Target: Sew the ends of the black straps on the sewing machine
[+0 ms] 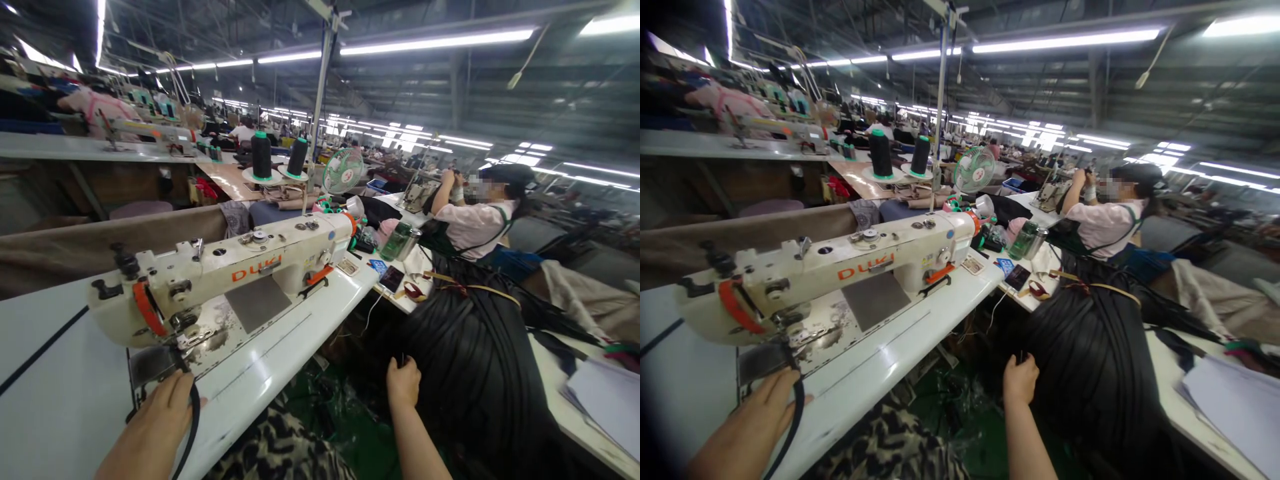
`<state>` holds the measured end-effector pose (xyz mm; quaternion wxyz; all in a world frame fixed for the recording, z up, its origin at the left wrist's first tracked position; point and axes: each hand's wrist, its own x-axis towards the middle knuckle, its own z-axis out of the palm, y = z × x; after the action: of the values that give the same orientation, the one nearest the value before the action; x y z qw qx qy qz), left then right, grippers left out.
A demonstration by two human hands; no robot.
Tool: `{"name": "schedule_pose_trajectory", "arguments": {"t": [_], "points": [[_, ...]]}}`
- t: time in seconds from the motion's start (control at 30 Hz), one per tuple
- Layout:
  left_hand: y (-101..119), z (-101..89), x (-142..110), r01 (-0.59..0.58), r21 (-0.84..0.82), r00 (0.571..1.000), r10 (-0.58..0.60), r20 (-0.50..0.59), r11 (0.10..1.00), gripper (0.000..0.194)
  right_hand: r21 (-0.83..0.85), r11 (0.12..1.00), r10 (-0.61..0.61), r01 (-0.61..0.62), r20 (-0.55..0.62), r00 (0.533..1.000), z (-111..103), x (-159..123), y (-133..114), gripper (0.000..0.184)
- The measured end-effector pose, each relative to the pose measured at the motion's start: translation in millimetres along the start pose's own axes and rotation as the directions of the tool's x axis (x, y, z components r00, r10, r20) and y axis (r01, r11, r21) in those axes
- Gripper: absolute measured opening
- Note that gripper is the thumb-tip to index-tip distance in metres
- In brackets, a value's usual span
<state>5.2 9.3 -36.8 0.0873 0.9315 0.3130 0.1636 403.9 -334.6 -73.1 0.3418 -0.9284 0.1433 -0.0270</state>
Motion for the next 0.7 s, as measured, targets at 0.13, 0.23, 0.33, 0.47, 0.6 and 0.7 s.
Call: {"name": "schedule_pose_trajectory", "arguments": {"t": [0.13, 0.23, 0.33, 0.47, 0.6, 0.7], "points": [[1, 0.0, 0, 0.035, 0.031, 0.998, -0.036, 0.047, 0.999, 0.039, -0.055, 0.997, 0.061, -0.06, 0.032, 0.998, 13, 11, -1, 0.048], [-1, 4.0, 0, 0.013, 0.066, 0.998, -0.017, 0.067, 0.998, 0.038, -0.061, 0.993, 0.107, -0.104, 0.054, 0.993, 20, 20, -4, 0.045], [-7, 9.3, -2, -0.037, 0.136, 0.995, 0.025, 0.093, 0.99, 0.043, -0.045, 0.992, 0.124, -0.122, 0.069, 0.99, 22, 27, -6, 0.044], [-15, 18.8, -4, -0.06, 0.169, 0.995, 0.045, 0.088, 0.984, 0.043, 0.0, 0.997, 0.074, -0.074, 0.081, 0.994, 19, 32, -5, 0.038], [-22, 29.0, -4, -0.073, 0.171, 0.996, 0.064, 0.059, 0.983, 0.041, 0.056, 0.998, 0.026, -0.031, 0.093, 0.995, 14, 32, -1, 0.033], [-24, 32.4, -3, -0.093, 0.192, 0.995, 0.088, 0.037, 0.977, 0.041, 0.097, 0.995, 0.019, -0.029, 0.098, 0.995, 12, 29, 4, 0.034]]}}
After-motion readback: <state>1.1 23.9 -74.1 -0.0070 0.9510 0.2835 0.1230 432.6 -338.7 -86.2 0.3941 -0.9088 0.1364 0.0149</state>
